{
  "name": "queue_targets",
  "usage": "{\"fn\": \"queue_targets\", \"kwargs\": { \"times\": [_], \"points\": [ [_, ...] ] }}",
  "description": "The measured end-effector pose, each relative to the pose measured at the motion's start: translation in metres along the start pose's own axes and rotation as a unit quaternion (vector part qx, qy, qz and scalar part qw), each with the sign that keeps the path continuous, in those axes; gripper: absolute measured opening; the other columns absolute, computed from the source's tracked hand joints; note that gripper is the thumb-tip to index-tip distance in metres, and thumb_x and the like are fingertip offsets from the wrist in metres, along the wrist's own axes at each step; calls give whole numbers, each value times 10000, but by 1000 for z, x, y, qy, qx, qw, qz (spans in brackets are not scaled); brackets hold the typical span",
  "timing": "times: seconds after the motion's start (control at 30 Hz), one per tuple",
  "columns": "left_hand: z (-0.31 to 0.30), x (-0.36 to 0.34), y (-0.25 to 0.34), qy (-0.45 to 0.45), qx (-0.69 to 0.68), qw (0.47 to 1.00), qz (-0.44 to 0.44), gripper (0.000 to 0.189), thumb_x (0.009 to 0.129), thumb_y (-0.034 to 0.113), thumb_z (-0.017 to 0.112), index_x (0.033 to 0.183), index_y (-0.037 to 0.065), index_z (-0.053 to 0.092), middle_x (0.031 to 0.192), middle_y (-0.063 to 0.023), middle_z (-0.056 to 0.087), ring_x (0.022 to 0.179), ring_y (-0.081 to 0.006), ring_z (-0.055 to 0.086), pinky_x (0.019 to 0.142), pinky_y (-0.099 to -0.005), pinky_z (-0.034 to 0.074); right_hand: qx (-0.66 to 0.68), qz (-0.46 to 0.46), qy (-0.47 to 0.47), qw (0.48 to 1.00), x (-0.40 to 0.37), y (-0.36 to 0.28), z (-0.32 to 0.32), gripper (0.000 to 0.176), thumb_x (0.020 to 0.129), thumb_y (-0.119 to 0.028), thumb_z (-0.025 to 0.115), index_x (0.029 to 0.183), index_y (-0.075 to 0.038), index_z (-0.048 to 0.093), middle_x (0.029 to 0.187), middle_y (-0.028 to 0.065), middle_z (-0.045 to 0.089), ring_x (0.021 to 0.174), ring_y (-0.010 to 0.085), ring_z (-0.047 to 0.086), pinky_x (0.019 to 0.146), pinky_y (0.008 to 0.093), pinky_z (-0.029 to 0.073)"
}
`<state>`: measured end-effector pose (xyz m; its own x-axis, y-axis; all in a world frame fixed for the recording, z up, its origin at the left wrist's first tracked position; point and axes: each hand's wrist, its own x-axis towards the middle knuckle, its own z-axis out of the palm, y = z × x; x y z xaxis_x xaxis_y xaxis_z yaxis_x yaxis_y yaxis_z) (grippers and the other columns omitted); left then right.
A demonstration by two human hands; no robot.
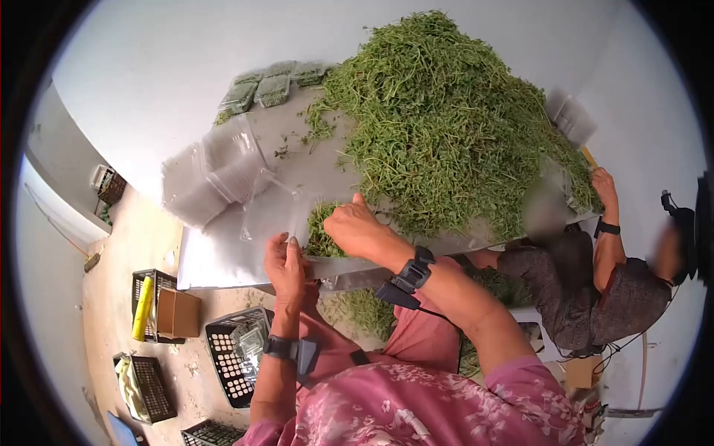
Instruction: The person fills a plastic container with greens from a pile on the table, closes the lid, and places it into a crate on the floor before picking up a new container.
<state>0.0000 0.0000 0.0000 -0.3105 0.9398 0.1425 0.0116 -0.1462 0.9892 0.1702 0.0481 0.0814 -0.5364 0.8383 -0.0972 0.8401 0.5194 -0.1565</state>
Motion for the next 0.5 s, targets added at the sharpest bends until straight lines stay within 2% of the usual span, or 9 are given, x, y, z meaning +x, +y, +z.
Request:
{"fn": "queue_targets", "kwargs": {
  "times": [0.07,0.1,0.17,0.27,0.33,0.43,0.5],
  "points": [
    [-10,7,1,13,29,999,22,251,944,125,599,1133,-30,543,751,-20,576,554,-71,511,516,-221,435,-5,-28,27,999,4,-4,2,75,703,42,608,713,-14,657,910,176,662,910,370,648,995,638,372],
    [21,-5,-5,18,0,1000,23,248,944,124,599,1130,-31,544,751,-18,575,553,-70,511,514,-220,434,-15,-46,64,997,-17,21,-4,63,720,33,609,722,-10,655,888,170,647,873,366,642,941,617,396],
    [13,-5,-3,18,7,999,27,242,943,122,598,1125,-31,547,749,-15,572,550,-68,510,509,-220,431,30,-90,154,984,-28,27,0,46,753,15,612,741,-3,652,845,157,617,799,359,629,833,575,444],
    [8,-5,-5,21,10,999,39,239,943,122,599,1124,-26,548,750,-15,571,548,-65,509,502,-219,427,193,-38,215,956,-49,43,-26,41,795,-36,635,791,3,644,819,149,577,823,358,592,766,506,439],
    [8,-4,-5,20,4,999,39,235,943,119,598,1124,-23,549,752,-15,573,549,-64,510,499,-217,426,201,24,225,953,-66,68,-30,109,830,-99,662,866,2,638,885,169,581,879,375,582,765,454,457],
    [10,-4,-4,18,2,999,40,229,944,115,598,1123,-18,549,757,-18,577,550,-63,511,496,-217,424,119,107,196,967,-84,107,-27,249,802,-172,725,939,7,617,976,194,578,933,390,580,777,473,470],
    [10,-4,-5,18,4,999,42,225,944,111,598,1123,-17,548,758,-19,580,552,-63,513,496,-217,423,86,162,141,973,-90,116,-23,351,769,-231,766,963,13,605,1009,205,569,943,390,584,796,470,475]
  ]
}}
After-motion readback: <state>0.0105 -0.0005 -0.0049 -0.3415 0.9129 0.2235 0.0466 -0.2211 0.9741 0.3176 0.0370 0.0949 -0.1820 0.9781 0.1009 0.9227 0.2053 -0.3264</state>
